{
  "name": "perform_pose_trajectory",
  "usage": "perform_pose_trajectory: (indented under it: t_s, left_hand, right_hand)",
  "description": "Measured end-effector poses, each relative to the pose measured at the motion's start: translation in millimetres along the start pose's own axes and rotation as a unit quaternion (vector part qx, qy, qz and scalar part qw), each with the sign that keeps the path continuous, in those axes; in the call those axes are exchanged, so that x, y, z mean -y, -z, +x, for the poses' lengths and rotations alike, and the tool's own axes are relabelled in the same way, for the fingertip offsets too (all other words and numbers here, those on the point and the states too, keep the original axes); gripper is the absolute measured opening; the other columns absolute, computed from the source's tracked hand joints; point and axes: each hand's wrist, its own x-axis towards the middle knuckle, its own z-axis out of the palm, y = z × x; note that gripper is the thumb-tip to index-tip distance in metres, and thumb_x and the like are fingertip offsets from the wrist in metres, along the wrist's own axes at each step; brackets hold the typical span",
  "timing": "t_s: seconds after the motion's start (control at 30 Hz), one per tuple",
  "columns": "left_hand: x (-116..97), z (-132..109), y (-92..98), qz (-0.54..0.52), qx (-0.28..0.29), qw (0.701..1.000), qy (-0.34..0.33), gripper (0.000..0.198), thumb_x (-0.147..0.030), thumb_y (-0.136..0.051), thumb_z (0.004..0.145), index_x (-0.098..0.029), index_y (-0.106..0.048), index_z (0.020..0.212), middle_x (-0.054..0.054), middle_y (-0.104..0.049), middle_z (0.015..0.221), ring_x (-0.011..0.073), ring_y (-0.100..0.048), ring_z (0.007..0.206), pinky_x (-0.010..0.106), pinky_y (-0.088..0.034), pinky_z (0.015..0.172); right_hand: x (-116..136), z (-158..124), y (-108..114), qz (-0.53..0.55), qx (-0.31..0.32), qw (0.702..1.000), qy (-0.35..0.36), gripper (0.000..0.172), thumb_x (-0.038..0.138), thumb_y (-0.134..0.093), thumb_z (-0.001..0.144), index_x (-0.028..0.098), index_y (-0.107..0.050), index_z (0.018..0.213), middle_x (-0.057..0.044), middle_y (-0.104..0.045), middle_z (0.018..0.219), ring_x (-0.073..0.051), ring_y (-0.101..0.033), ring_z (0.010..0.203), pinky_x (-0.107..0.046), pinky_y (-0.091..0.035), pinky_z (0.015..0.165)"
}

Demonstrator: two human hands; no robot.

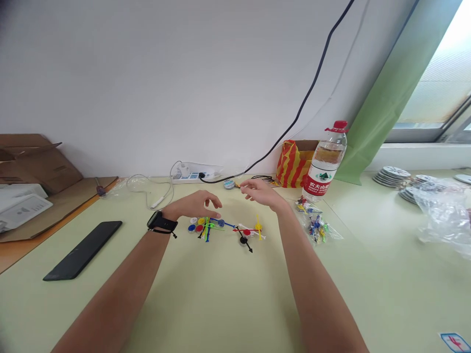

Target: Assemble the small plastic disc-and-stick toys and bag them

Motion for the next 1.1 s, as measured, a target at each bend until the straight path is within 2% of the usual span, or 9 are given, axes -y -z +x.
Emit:
perform_pose_trajectory:
  t_s: [0.13, 0.27, 0.4, 0.47, 0.57, 0.73, 0.83, 0.93, 1.1]
  left_hand:
    - [-0.6, 2.1, -7.1, 0.039, 0.063, 0.997, -0.007, 0.054, -0.055, -0.085, 0.058, -0.030, -0.078, 0.105, 0.004, -0.074, 0.111, 0.0253, -0.068, 0.094, 0.028, -0.049, 0.076]
    - [-5.1, 6.7, -17.5, 0.055, 0.105, 0.993, -0.009, 0.056, -0.044, -0.088, 0.054, -0.028, -0.078, 0.107, 0.003, -0.073, 0.110, 0.0253, -0.067, 0.094, 0.029, -0.049, 0.076]
    - [-11.4, 11.0, -27.5, 0.050, 0.114, 0.992, -0.010, 0.040, -0.037, -0.086, 0.057, -0.026, -0.080, 0.095, 0.004, -0.074, 0.100, 0.0234, -0.067, 0.082, 0.029, -0.046, 0.064]
    - [-13.8, 12.5, -30.4, 0.042, 0.106, 0.993, -0.009, 0.032, -0.034, -0.083, 0.059, -0.024, -0.081, 0.090, 0.004, -0.075, 0.096, 0.0216, -0.066, 0.075, 0.029, -0.045, 0.060]
    - [-17.9, 13.1, -30.0, 0.031, 0.090, 0.995, -0.014, 0.026, -0.033, -0.082, 0.062, -0.023, -0.081, 0.086, 0.004, -0.075, 0.092, 0.0207, -0.065, 0.074, 0.029, -0.044, 0.059]
    - [-29.3, 9.7, -19.6, -0.012, 0.057, 0.996, -0.067, 0.023, -0.037, -0.074, 0.075, -0.021, -0.080, 0.091, 0.004, -0.076, 0.090, 0.0197, -0.065, 0.079, 0.027, -0.046, 0.065]
    - [-36.0, 7.6, -14.5, -0.096, 0.010, 0.992, -0.078, 0.028, -0.040, -0.070, 0.083, -0.020, -0.079, 0.100, 0.005, -0.077, 0.092, 0.0202, -0.067, 0.082, 0.028, -0.050, 0.069]
    - [-40.2, 6.1, -11.1, -0.214, -0.049, 0.975, -0.045, 0.032, -0.041, -0.069, 0.085, -0.021, -0.076, 0.109, 0.007, -0.078, 0.101, 0.0221, -0.071, 0.092, 0.031, -0.055, 0.078]
    - [-37.2, 4.1, -4.5, -0.285, -0.082, 0.955, -0.014, 0.030, -0.036, -0.072, 0.085, -0.019, -0.075, 0.110, 0.010, -0.078, 0.104, 0.0239, -0.073, 0.098, 0.039, -0.057, 0.093]
  right_hand:
    - [-0.5, 2.4, -10.6, -0.157, 0.140, 0.978, 0.018, 0.031, 0.044, -0.067, 0.089, 0.022, -0.071, 0.110, -0.008, -0.072, 0.119, -0.021, -0.069, 0.096, -0.029, -0.053, 0.081]
    - [-0.7, 5.6, -22.1, -0.267, 0.273, 0.924, -0.027, 0.047, 0.048, -0.085, 0.064, 0.023, -0.072, 0.102, -0.003, -0.074, 0.106, -0.023, -0.068, 0.094, -0.027, -0.049, 0.071]
    - [0.7, 4.2, -22.7, -0.294, 0.321, 0.895, -0.095, 0.054, 0.042, -0.091, 0.049, 0.022, -0.072, 0.095, -0.001, -0.075, 0.091, -0.021, -0.068, 0.083, -0.027, -0.047, 0.067]
    - [2.9, 1.3, -17.8, -0.303, 0.317, 0.892, -0.108, 0.050, 0.039, -0.092, 0.047, 0.022, -0.071, 0.089, -0.002, -0.075, 0.088, -0.022, -0.068, 0.082, -0.028, -0.046, 0.067]
    - [8.1, -4.7, -7.5, -0.322, 0.266, 0.902, -0.105, 0.043, 0.037, -0.091, 0.050, 0.023, -0.072, 0.085, -0.003, -0.075, 0.095, -0.025, -0.068, 0.088, -0.028, -0.045, 0.065]
    - [14.3, -12.4, 6.5, -0.304, 0.179, 0.934, -0.063, 0.025, 0.040, -0.073, 0.079, 0.023, -0.070, 0.097, -0.006, -0.073, 0.109, -0.024, -0.068, 0.093, -0.029, -0.047, 0.066]
    - [13.4, -11.4, 5.4, -0.220, 0.137, 0.966, -0.011, 0.015, 0.030, -0.064, 0.087, 0.023, -0.069, 0.099, -0.006, -0.073, 0.104, -0.020, -0.069, 0.086, -0.028, -0.050, 0.069]
    - [11.1, -5.1, -7.2, -0.078, 0.092, 0.992, 0.025, 0.014, 0.028, -0.059, 0.092, 0.022, -0.067, 0.102, -0.006, -0.073, 0.100, -0.018, -0.069, 0.086, -0.027, -0.053, 0.073]
    - [9.4, 10.3, -36.6, 0.101, 0.043, 0.992, 0.067, 0.013, 0.023, -0.060, 0.091, 0.021, -0.066, 0.103, -0.004, -0.073, 0.091, -0.014, -0.066, 0.078, -0.026, -0.055, 0.072]
